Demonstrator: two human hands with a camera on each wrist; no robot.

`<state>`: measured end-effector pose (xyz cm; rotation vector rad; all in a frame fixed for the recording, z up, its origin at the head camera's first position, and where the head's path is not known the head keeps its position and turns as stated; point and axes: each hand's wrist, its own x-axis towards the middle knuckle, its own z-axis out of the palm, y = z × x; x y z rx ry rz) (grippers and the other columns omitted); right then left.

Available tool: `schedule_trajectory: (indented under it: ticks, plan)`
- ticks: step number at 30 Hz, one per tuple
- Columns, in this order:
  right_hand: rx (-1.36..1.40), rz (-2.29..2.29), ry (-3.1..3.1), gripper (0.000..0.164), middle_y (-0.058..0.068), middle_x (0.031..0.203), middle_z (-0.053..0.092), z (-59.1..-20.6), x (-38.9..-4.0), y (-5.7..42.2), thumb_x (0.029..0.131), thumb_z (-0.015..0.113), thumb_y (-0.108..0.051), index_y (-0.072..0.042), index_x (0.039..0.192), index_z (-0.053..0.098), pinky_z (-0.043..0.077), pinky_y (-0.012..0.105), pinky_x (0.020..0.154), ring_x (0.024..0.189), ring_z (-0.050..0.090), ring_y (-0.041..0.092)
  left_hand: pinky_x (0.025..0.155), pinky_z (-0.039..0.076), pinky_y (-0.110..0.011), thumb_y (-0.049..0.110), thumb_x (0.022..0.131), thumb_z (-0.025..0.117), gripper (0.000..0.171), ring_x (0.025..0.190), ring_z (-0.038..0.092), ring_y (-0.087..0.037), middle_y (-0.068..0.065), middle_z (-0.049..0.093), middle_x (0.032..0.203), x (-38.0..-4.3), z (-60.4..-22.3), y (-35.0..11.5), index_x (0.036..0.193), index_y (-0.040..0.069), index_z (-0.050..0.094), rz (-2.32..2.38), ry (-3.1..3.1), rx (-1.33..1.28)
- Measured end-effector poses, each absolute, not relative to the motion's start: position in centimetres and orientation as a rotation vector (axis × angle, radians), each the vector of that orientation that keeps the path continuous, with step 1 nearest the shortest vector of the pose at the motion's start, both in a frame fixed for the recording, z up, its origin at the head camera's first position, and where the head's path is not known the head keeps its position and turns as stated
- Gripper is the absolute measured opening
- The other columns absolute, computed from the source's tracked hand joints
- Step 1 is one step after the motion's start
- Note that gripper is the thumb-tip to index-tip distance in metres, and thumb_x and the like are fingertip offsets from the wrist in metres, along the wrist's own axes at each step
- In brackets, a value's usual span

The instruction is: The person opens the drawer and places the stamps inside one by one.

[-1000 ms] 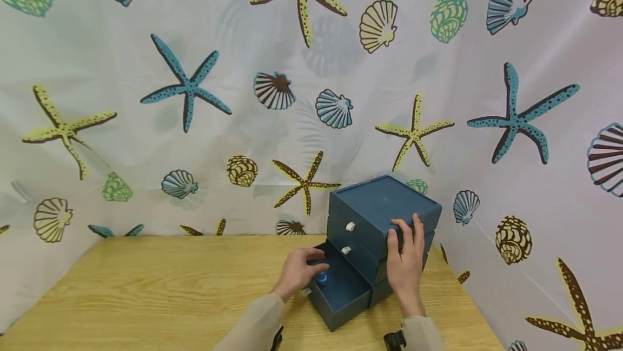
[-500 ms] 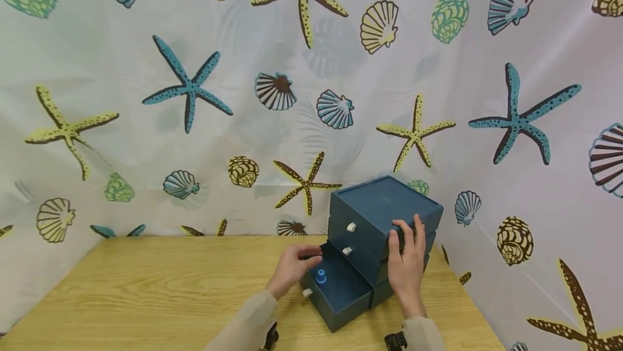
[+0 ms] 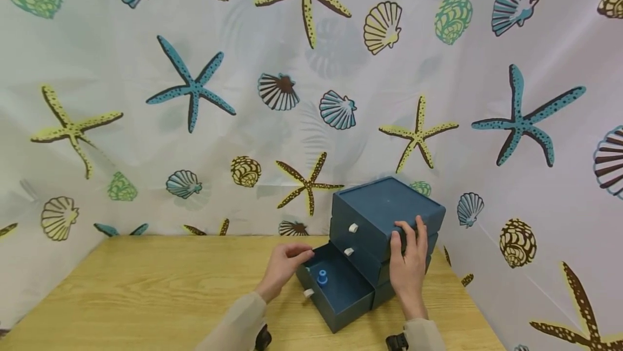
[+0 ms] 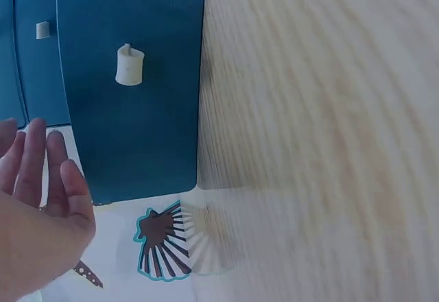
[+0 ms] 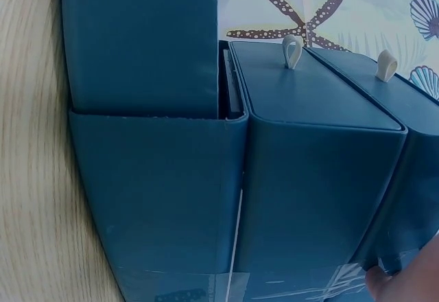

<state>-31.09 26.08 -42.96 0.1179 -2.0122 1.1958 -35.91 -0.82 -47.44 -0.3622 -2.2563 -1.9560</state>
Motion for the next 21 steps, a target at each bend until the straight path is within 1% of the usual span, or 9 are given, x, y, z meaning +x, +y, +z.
schedule_trajectory:
  ticks: [7, 10, 14, 17, 18, 21]
  plan:
    - [0.113, 1.191, -2.004, 0.032, 0.009, 0.163, 0.015, -43.0, -31.2, 26.1, 0.105, 0.045, -0.027, -0.012, 0.131, 0.055, 0.027, 0.071, 0.104, 0.149, 0.013, 0.04, 0.079, 0.051, -0.033, 0.02, 0.093, 0.068, 0.024, 0.09, 0.061, -0.015, -0.007, 0.07, 0.105, -35.1, -47.9, -1.9, 0.108, 0.001, 0.072, -1.986, -2.356, -0.272]
    - [0.117, 1.187, -2.013, 0.032, 0.01, 0.163, 0.014, -42.9, -31.0, 26.2, 0.105, 0.044, -0.028, -0.011, 0.131, 0.054, 0.028, 0.071, 0.102, 0.149, 0.013, 0.041, 0.081, 0.051, -0.036, 0.018, 0.093, 0.068, 0.024, 0.089, 0.059, -0.015, -0.006, 0.069, 0.104, -34.7, -48.2, -2.1, 0.108, 0.0, 0.071, -2.018, -2.4, -0.255]
    - [0.123, 1.184, -2.019, 0.033, 0.01, 0.164, 0.014, -42.8, -30.9, 26.2, 0.105, 0.044, -0.028, -0.011, 0.132, 0.054, 0.028, 0.071, 0.102, 0.149, 0.013, 0.041, 0.082, 0.052, -0.044, 0.014, 0.092, 0.068, 0.021, 0.088, 0.063, -0.02, -0.006, 0.069, 0.1, -34.1, -48.6, -2.4, 0.106, -0.001, 0.071, -2.072, -2.458, -0.266]
    - [0.117, 1.185, -2.013, 0.032, 0.01, 0.164, 0.014, -42.9, -31.0, 26.2, 0.105, 0.044, -0.027, -0.012, 0.132, 0.054, 0.027, 0.07, 0.103, 0.149, 0.013, 0.041, 0.081, 0.054, -0.043, 0.011, 0.091, 0.068, 0.018, 0.09, 0.065, -0.024, -0.006, 0.069, 0.098, -33.9, -48.9, -2.6, 0.104, -0.001, 0.071, -2.114, -2.507, -0.29]
    - [0.115, 1.187, -2.013, 0.032, 0.009, 0.164, 0.014, -42.9, -31.0, 26.2, 0.105, 0.044, -0.028, -0.012, 0.132, 0.054, 0.029, 0.069, 0.102, 0.149, 0.014, 0.041, 0.081, 0.055, -0.042, 0.011, 0.091, 0.068, 0.017, 0.09, 0.065, -0.024, -0.006, 0.069, 0.097, -33.9, -49.1, -2.6, 0.104, 0.0, 0.071, -2.123, -2.527, -0.291]
    - [0.115, 1.187, -2.023, 0.033, 0.008, 0.164, 0.013, -43.0, -31.0, 26.2, 0.106, 0.043, -0.029, -0.012, 0.133, 0.053, 0.032, 0.067, 0.099, 0.149, 0.015, 0.041, 0.076, 0.055, -0.038, 0.011, 0.091, 0.068, 0.018, 0.087, 0.064, -0.021, -0.007, 0.069, 0.096, -33.8, -49.4, -2.7, 0.103, -0.001, 0.07, -2.136, -2.568, -0.288]
